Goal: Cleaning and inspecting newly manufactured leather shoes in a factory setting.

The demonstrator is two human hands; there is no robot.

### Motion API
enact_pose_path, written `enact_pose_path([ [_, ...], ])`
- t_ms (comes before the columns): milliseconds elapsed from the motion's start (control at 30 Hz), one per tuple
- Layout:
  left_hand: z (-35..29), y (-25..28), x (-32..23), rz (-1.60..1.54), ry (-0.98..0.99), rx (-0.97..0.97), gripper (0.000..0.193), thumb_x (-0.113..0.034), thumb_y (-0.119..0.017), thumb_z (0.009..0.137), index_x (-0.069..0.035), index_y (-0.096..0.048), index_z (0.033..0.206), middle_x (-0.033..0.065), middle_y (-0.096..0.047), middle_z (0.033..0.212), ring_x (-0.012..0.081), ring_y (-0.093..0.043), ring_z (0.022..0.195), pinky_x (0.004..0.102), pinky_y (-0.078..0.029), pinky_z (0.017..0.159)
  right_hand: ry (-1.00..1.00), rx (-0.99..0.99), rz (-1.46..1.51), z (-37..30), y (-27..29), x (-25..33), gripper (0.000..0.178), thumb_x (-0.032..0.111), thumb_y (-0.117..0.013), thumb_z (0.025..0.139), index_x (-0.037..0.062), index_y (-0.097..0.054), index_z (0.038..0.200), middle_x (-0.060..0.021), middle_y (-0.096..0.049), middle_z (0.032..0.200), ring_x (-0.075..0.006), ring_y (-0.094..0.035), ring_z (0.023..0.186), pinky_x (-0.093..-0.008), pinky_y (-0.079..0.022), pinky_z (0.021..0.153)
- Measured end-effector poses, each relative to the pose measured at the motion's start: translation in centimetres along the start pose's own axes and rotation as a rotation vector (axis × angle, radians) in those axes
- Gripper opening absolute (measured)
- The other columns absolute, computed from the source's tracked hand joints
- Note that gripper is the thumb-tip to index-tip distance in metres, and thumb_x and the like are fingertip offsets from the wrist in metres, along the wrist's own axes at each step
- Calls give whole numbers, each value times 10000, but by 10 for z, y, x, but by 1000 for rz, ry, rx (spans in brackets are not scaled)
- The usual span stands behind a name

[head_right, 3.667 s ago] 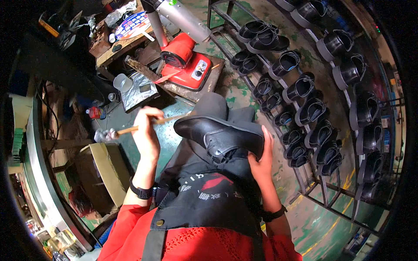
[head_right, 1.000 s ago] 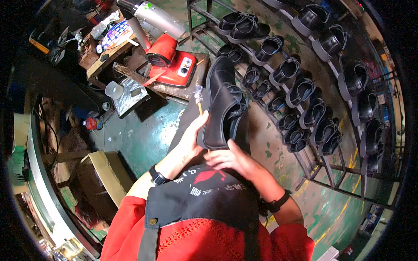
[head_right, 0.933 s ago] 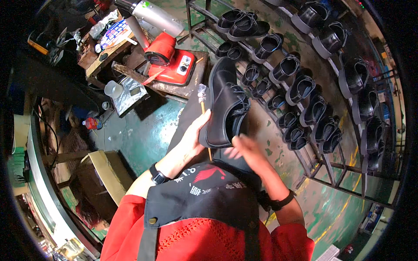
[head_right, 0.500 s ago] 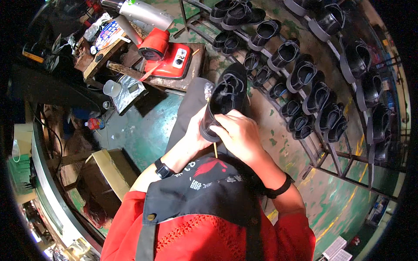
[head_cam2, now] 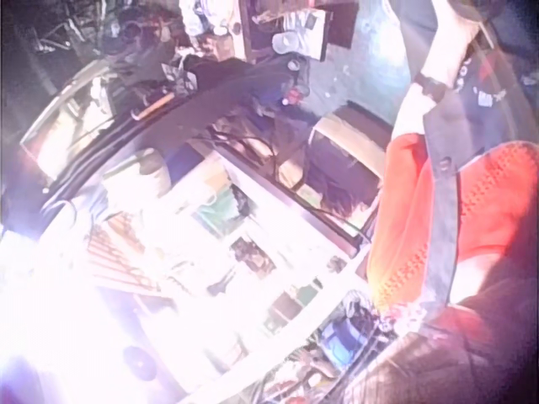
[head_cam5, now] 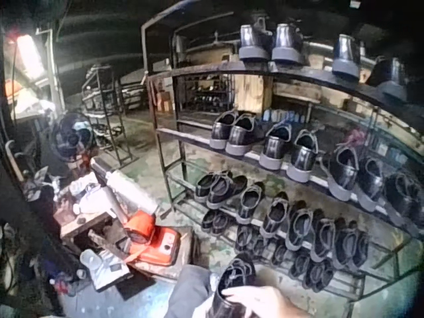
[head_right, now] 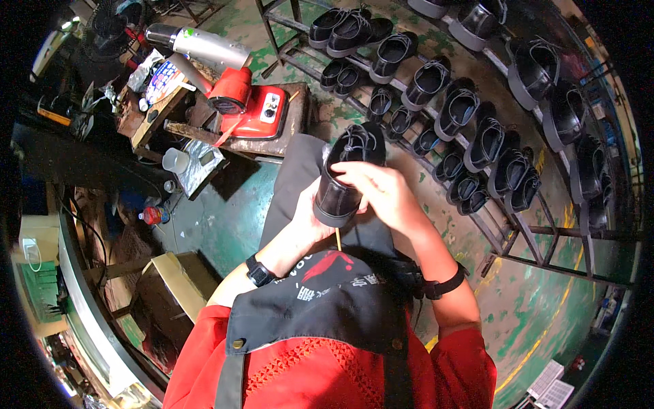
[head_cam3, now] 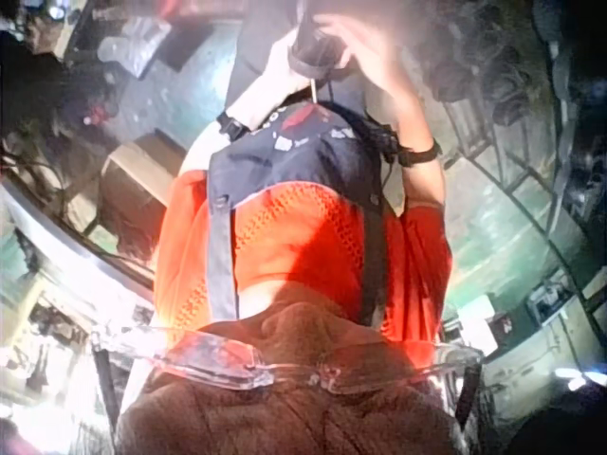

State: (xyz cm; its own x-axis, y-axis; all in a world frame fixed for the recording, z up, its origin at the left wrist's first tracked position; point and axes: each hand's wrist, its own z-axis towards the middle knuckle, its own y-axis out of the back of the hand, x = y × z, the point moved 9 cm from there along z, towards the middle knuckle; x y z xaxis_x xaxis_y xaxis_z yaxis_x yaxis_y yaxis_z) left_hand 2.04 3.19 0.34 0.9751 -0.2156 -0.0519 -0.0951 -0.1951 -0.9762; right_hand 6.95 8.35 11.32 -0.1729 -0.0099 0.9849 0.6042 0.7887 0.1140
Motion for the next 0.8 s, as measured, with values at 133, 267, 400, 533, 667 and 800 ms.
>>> enact_pose_path([
  [133,2,-25,8,13,-6,-34,432,-358,-343,974,-24,-517,1187,170,-601,1139,309,-610,1016,497,-528,816,129,-25,11,-5,22,12,286,144,-424,974,-29,-581,1139,-77,-671,1008,-92,-614,794,-220,-489,637],
  [267,7,-11,13,15,-9,-33,429,-360,-366,969,-33,-512,1205,159,-597,1150,293,-604,1022,477,-503,860,155,-56,-263,-15,17,25,239,183,-546,901,41,-632,1074,-82,-659,881,-141,-615,737,-265,-488,628],
  [400,11,-36,30,-114,99,130,374,-379,-432,946,-127,-534,1203,80,-595,1135,251,-568,1028,448,-449,898,326,-412,-679,-39,24,30,160,155,-700,772,16,-631,811,-108,-573,728,-217,-557,604,-322,-464,570],
  [533,29,-39,14,257,-135,-101,429,-350,-442,956,-68,-469,1278,99,-552,1219,267,-520,1130,437,-411,975,282,-607,-395,-51,56,30,152,166,-667,825,44,-624,906,-93,-628,844,-202,-612,718,-328,-481,629],
  [667,41,-117,14,490,-251,127,526,-421,-430,953,-69,-408,1343,90,-466,1352,258,-463,1218,416,-361,1040,602,-764,-170,-96,92,52,761,174,-714,789,37,-278,1397,-162,-348,1422,-267,-375,1291,-351,-366,1018],
  [800,61,-193,45,803,-365,371,591,-324,-506,942,-60,-270,1415,75,-419,1357,216,-410,1241,378,-325,1053,554,-744,161,-105,97,47,930,95,-757,743,16,-153,1447,-145,-339,1432,-195,-328,1313,-351,-266,1094],
])
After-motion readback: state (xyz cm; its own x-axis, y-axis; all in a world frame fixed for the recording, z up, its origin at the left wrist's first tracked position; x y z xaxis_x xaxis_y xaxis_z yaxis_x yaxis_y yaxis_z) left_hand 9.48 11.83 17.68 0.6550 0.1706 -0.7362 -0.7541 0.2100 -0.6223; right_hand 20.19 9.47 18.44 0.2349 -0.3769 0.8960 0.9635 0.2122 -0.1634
